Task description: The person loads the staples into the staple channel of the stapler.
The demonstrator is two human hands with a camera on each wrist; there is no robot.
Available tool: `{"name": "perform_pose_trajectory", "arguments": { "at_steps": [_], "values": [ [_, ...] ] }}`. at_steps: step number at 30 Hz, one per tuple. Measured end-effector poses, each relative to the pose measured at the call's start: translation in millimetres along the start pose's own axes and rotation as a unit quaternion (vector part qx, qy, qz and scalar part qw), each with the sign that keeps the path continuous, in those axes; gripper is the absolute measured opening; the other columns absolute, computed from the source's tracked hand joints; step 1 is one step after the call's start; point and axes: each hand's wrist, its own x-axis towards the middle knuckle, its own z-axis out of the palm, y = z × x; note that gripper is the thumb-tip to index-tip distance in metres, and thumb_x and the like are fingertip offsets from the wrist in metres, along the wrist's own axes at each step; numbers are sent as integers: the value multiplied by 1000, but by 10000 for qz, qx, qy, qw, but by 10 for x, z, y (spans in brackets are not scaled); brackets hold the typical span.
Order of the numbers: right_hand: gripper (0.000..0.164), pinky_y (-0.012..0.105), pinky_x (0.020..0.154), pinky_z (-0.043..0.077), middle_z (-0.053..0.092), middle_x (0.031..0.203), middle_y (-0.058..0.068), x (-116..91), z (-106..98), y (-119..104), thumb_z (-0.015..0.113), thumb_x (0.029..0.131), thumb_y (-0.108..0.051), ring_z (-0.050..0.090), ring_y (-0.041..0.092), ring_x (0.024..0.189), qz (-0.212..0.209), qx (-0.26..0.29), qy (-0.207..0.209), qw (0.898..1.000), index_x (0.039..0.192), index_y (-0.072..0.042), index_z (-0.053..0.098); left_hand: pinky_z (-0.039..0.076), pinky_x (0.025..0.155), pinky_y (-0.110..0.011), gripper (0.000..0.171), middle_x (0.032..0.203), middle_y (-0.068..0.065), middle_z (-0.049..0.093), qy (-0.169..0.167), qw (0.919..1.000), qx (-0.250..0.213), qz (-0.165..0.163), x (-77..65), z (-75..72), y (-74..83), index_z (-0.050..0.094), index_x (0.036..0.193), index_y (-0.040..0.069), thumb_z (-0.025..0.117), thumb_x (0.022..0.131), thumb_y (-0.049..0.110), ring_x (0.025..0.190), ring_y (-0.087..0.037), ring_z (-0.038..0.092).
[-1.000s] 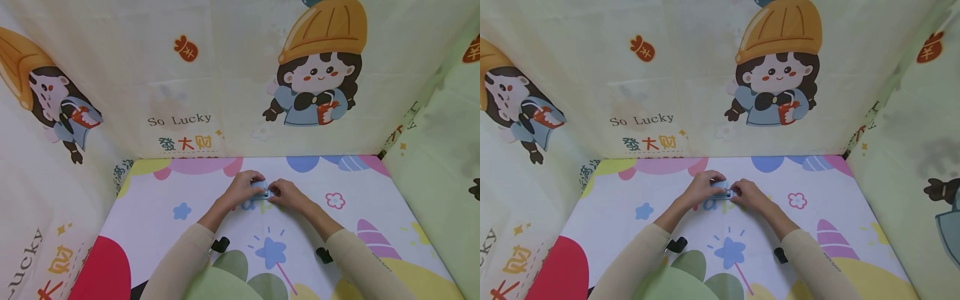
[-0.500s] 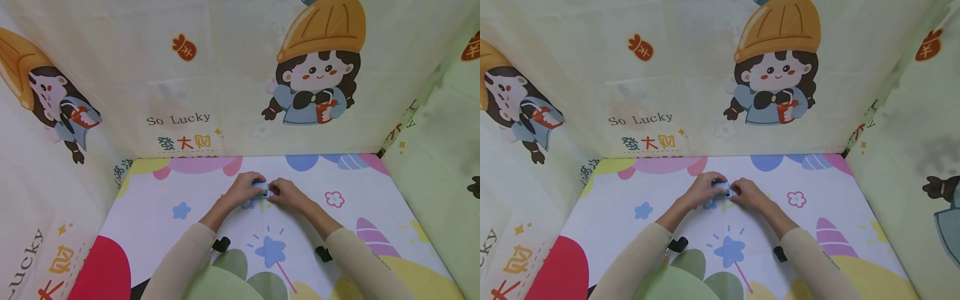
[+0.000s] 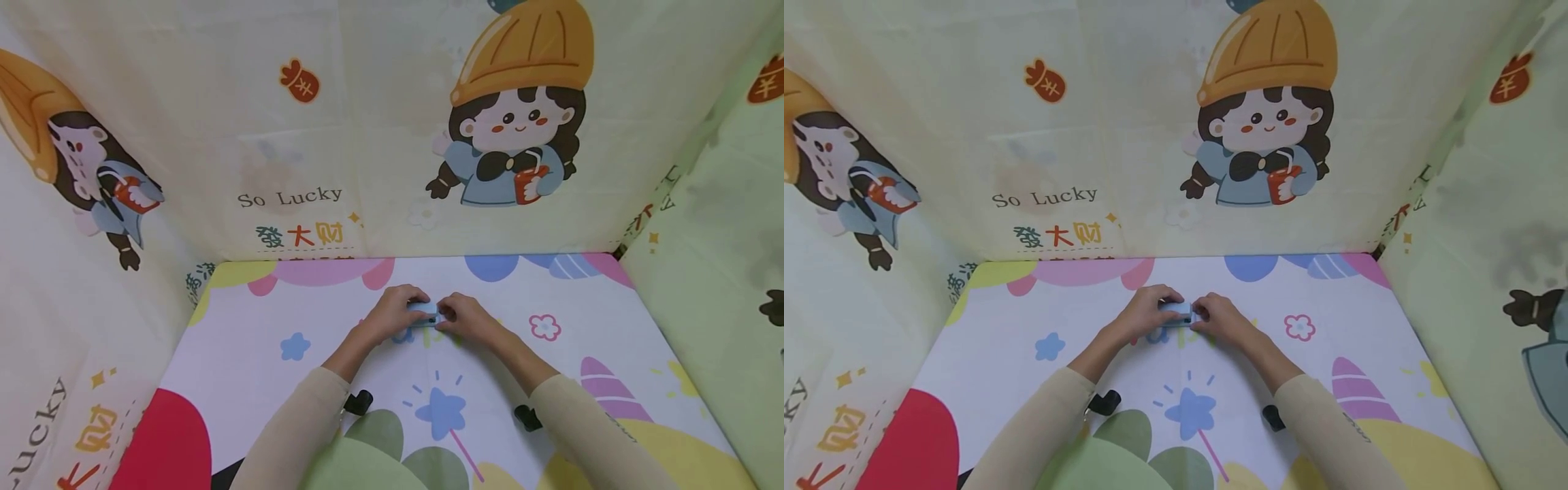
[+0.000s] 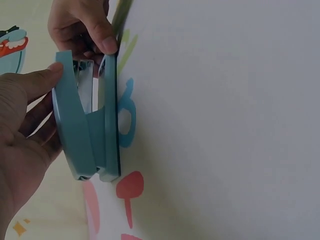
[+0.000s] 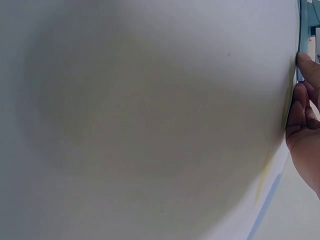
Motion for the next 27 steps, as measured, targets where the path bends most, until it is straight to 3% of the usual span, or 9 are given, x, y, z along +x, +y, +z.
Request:
{"name": "perform_pose_trajectory", "arguments": {
  "at_steps": [6,14,27],
  "values": [
    [31,31,81,55,67,98,6,-7,4,10,84,87,-16,62,15,88,4,124,9,9999,111,0,71,55,99,-41,28,117,-7,72,53,9999,-158,44,-29,-1,-47,74,118,4,79,91,12,112,-29,68],
    [30,33,82,56,67,99,6,-15,16,18,84,87,-15,63,15,89,44,150,31,9999,110,-1,71,54,101,-37,25,117,-7,72,48,9995,249,164,-34,44,2,74,116,6,78,93,11,111,-21,66],
    [31,35,84,57,68,101,7,-45,-4,-31,83,87,-13,65,17,92,42,170,57,9998,113,0,71,54,100,-36,24,114,-9,73,37,9969,765,197,-1,121,22,74,114,4,78,92,10,110,-22,67]
  ]
}}
